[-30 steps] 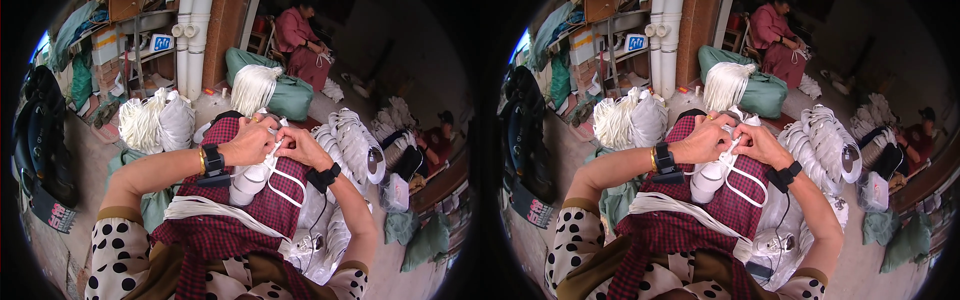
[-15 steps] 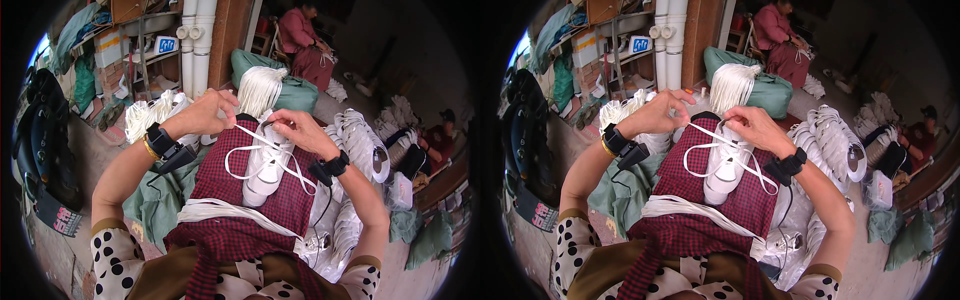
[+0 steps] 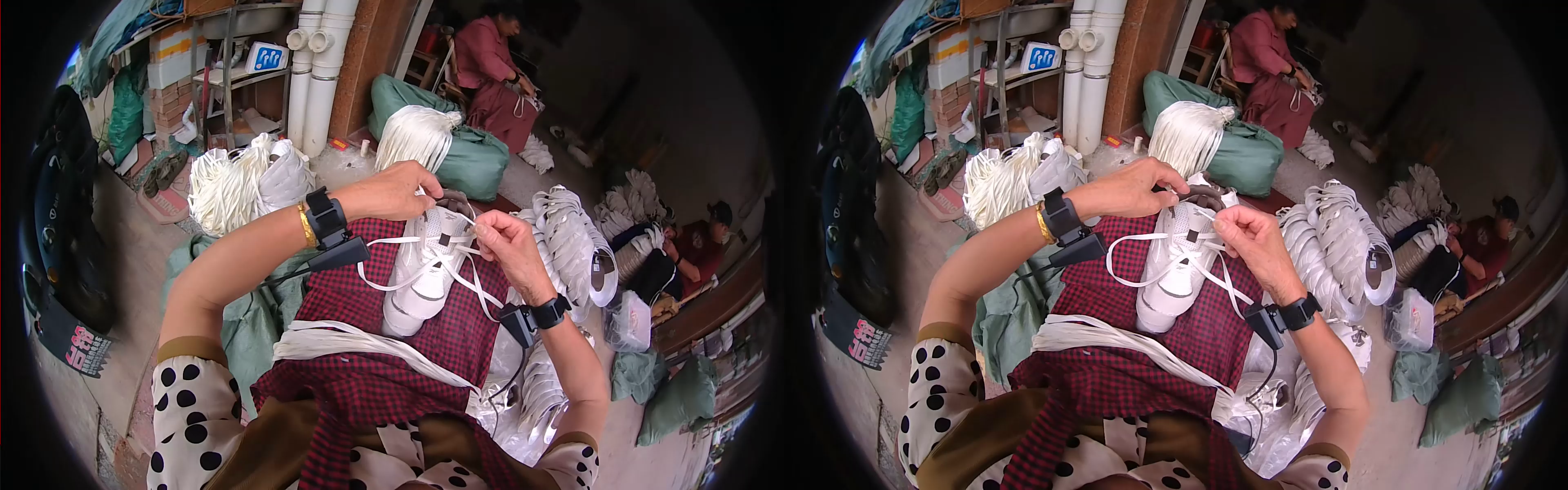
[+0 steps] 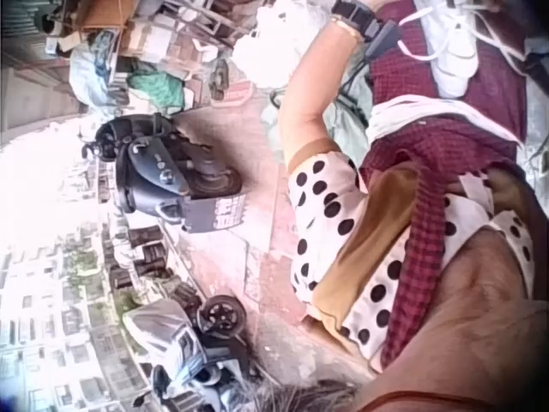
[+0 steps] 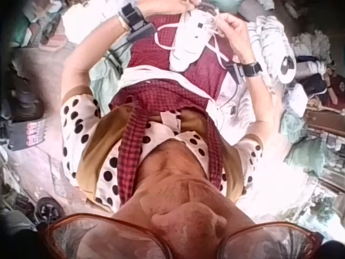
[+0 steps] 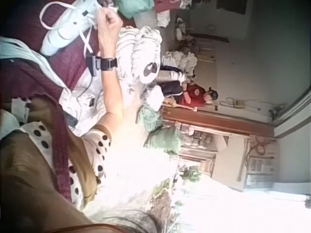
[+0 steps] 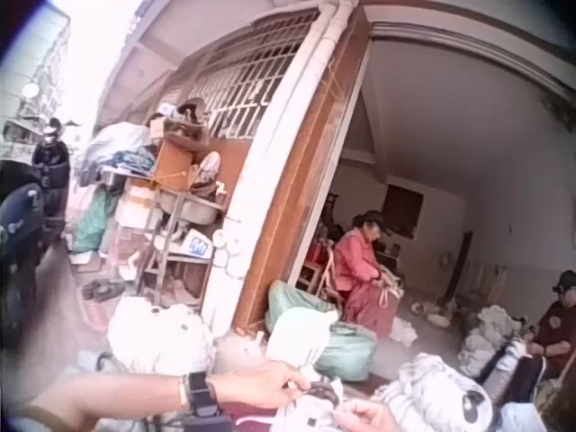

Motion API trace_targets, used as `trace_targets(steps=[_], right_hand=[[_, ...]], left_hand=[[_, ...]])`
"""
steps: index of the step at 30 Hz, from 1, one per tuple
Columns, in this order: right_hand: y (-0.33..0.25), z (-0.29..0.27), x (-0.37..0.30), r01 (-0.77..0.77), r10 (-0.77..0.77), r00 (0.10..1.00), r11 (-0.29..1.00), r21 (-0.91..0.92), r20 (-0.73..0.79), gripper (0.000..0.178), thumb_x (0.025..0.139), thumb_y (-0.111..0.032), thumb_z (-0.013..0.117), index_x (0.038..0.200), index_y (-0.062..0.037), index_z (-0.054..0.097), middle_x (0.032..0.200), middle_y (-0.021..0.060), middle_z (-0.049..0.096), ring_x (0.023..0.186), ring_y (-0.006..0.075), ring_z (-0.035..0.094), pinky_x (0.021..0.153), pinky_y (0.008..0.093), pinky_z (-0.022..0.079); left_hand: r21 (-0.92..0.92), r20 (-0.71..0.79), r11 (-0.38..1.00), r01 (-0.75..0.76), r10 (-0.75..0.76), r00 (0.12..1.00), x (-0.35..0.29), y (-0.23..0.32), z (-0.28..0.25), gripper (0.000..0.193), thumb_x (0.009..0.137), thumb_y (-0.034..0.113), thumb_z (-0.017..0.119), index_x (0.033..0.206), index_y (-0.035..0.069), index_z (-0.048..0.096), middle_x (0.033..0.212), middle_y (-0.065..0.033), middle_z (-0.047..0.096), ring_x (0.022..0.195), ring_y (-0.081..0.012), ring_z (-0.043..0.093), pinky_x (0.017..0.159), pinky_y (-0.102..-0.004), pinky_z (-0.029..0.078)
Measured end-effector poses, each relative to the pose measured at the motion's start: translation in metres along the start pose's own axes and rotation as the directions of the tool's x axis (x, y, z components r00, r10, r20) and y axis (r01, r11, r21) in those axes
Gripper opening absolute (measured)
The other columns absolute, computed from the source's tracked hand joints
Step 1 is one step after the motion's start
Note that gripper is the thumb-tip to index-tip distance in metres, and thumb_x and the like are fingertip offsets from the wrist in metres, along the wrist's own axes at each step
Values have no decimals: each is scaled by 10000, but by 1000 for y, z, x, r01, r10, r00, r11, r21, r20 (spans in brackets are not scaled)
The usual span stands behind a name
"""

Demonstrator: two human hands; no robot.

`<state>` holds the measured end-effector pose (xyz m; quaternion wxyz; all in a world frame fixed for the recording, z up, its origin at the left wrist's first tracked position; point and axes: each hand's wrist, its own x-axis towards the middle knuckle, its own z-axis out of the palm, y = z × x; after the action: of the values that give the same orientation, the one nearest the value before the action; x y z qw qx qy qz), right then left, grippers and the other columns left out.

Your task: The person is threading shoelaces through the eyelets of white sneakers as part of a manufacturing process.

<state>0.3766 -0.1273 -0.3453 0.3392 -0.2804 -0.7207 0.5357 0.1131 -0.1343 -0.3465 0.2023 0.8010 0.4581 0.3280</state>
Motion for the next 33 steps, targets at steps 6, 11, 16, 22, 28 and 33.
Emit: trace_targets(steps=[6, 11, 16, 22, 28, 33], right_hand=[[32, 0, -10, -6, -3, 997, 992, -123, -71, 132, 960, -129, 676, 984, 0, 689, 815, -55, 621, 704, 7, 514, 616, 178, 417], [47, 1, -3, 43, -55, 997, 975, -216, -53, 149, 943, -122, 686, 970, 24, 699, 844, -42, 649, 753, 18, 555, 679, 195, 467], [55, -4, 1, 13, -19, 999, 980, -197, -28, 147, 935, -124, 696, 958, 21, 708, 842, -43, 654, 750, 19, 560, 676, 197, 468], [42, -3, 2, -39, 33, 999, 978, -205, -32, 132, 932, -117, 684, 943, 12, 706, 795, -61, 630, 703, 7, 534, 627, 188, 441], [45, 0, -1, -48, 36, 998, 972, -230, -53, 143, 932, -132, 683, 930, 11, 696, 795, -64, 621, 700, 5, 523, 620, 182, 424], [46, 2, -2, -45, 33, 998, 974, -221, -57, 122, 932, -121, 684, 932, 1, 693, 795, -69, 616, 697, 3, 519, 615, 182, 420]], left_hand=[[-90, 123, 987, 130, -118, 985, 26, -14, 20, 483, 827, 290, 754, 1132, -76, 675, 1024, -189, 717, 951, -256, 695, 843, -339, 537], [-212, 219, 963, 168, -121, 968, 34, -25, 26, 369, 885, 282, 747, 1080, -21, 666, 865, -34, 663, 841, -118, 601, 736, -262, 493], [-307, 264, 934, 185, -103, 959, 35, -29, 33, 301, 944, 299, 685, 1083, 32, 686, 909, -1, 670, 884, -94, 577, 811, -271, 477], [-295, 289, 932, 210, -123, 949, 38, -34, 30, 318, 1001, 329, 592, 1127, 54, 691, 994, 4, 680, 945, -98, 568, 888, -292, 463], [-264, 260, 948, 175, -105, 960, 35, -32, 31, 333, 1016, 321, 566, 1149, 40, 683, 1011, -8, 677, 946, -107, 566, 883, -295, 467], [-308, 308, 919, 246, -148, 940, 33, -30, 30, 349, 1009, 321, 579, 1148, 17, 680, 1006, -21, 677, 929, -107, 572, 863, -289, 475]])
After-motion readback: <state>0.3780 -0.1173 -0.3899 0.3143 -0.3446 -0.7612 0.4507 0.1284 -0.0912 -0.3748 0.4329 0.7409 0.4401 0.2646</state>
